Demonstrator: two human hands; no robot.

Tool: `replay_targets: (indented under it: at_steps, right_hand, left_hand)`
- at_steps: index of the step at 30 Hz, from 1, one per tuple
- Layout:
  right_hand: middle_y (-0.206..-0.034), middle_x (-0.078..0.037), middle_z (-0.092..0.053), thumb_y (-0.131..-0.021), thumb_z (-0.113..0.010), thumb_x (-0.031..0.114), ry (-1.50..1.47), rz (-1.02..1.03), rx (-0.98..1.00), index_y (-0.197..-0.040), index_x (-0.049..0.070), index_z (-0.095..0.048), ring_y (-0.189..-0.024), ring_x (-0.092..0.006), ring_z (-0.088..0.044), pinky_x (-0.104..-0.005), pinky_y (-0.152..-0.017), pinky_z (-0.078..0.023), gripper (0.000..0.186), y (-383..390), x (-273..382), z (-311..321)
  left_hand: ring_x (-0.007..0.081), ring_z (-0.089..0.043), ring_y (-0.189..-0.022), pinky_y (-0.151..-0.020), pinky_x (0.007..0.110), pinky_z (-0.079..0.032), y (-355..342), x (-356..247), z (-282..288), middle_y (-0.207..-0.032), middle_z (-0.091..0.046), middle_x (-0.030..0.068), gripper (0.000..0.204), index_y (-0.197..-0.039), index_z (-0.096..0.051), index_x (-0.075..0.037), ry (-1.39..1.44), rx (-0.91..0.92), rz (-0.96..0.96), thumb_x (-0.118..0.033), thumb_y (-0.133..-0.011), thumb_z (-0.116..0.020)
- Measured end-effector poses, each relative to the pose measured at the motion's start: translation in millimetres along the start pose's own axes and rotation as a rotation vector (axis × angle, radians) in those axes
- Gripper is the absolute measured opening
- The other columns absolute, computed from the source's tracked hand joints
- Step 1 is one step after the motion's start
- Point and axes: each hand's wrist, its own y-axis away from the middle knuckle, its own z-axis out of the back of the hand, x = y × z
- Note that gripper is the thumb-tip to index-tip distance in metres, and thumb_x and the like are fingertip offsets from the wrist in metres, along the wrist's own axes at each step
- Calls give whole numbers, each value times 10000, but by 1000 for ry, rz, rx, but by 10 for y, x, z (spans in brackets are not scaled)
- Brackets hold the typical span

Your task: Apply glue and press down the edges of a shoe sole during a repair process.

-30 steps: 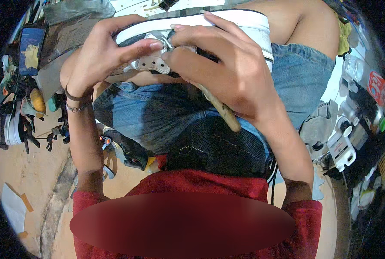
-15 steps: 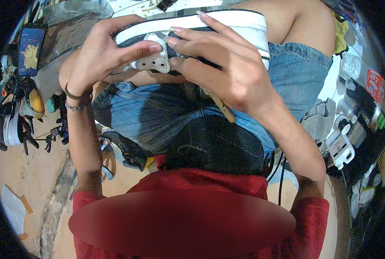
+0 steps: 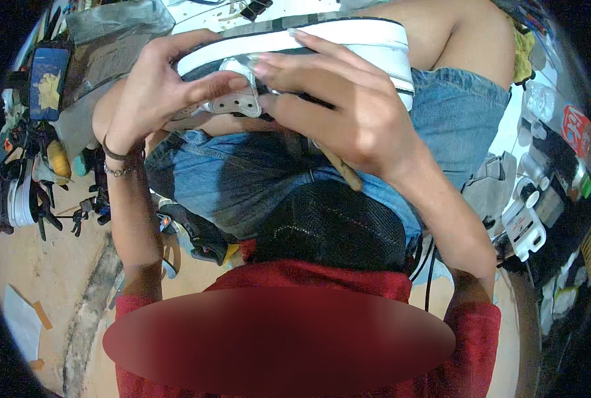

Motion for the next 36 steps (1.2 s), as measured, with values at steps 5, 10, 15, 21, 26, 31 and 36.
replay_targets:
  at_steps: [5, 10, 15, 21, 26, 31, 36]
  right_hand:
    - [-1041, -152, -718, -705, -761, 81, 14, 17, 4, -911, 15, -748, -1071, -323, -693, -557, -992, -499, 217, 7, 44, -8]
    - [-1073, -129, -713, -731, -715, 139, 49, -45, 32, -924, 18, -736, -1079, -325, -687, -543, -1024, -481, 229, -85, 84, -58]
    - [-1053, -148, -713, -707, -731, 148, 43, -24, 2, -924, 10, -729, -1084, -338, -684, -532, -1003, -501, 257, -63, 14, -57]
    - [-1036, -156, -715, -717, -745, 151, 29, 10, -4, -922, 18, -735, -1087, -337, -684, -527, -979, -519, 245, 18, 22, -41]
    - [-1019, -128, -725, -749, -735, 158, 70, -41, -5, -922, 51, -745, -1077, -304, -691, -500, -954, -533, 204, -96, 136, -103]
    - [-1041, -111, -723, -764, -720, 152, 144, -49, -24, -888, 65, -732, -1081, -295, -690, -493, -965, -527, 152, -67, 199, -133]
    - [-1055, -107, -720, -765, -717, 136, 149, -49, 33, -903, 54, -722, -1094, -288, -686, -508, -993, -512, 159, 2, 184, 6]
  left_hand:
    - [306, -718, -837, -761, 366, -550, -8, 0, 19, -927, -720, 192, 452, -1058, -712, -5, 19, 12, 11, -360, -792, -800]
    - [107, -626, -842, -768, 296, -533, 5, -23, 52, -903, -717, 102, 414, -1097, -669, 26, 61, 61, 46, -242, -815, -809]
    - [106, -621, -826, -756, 296, -530, -8, -92, 97, -895, -715, 94, 416, -1083, -677, 26, 86, 125, 134, -251, -806, -817]
    - [128, -634, -854, -781, 303, -528, -4, -88, 66, -915, -722, 108, 422, -1076, -680, 31, 41, 105, 100, -253, -797, -820]
    - [231, -693, -727, -704, 349, -541, 15, -56, 39, -833, -713, 165, 431, -986, -719, -2, 95, -4, 38, -358, -770, -831]
    - [217, -698, -761, -733, 342, -545, 17, -2, 36, -846, -716, 166, 448, -1019, -720, 4, 111, 0, 33, -349, -769, -836]
    - [121, -636, -864, -778, 301, -534, -30, -84, 104, -935, -725, 116, 434, -1075, -675, 50, 120, 161, 160, -245, -789, -813]
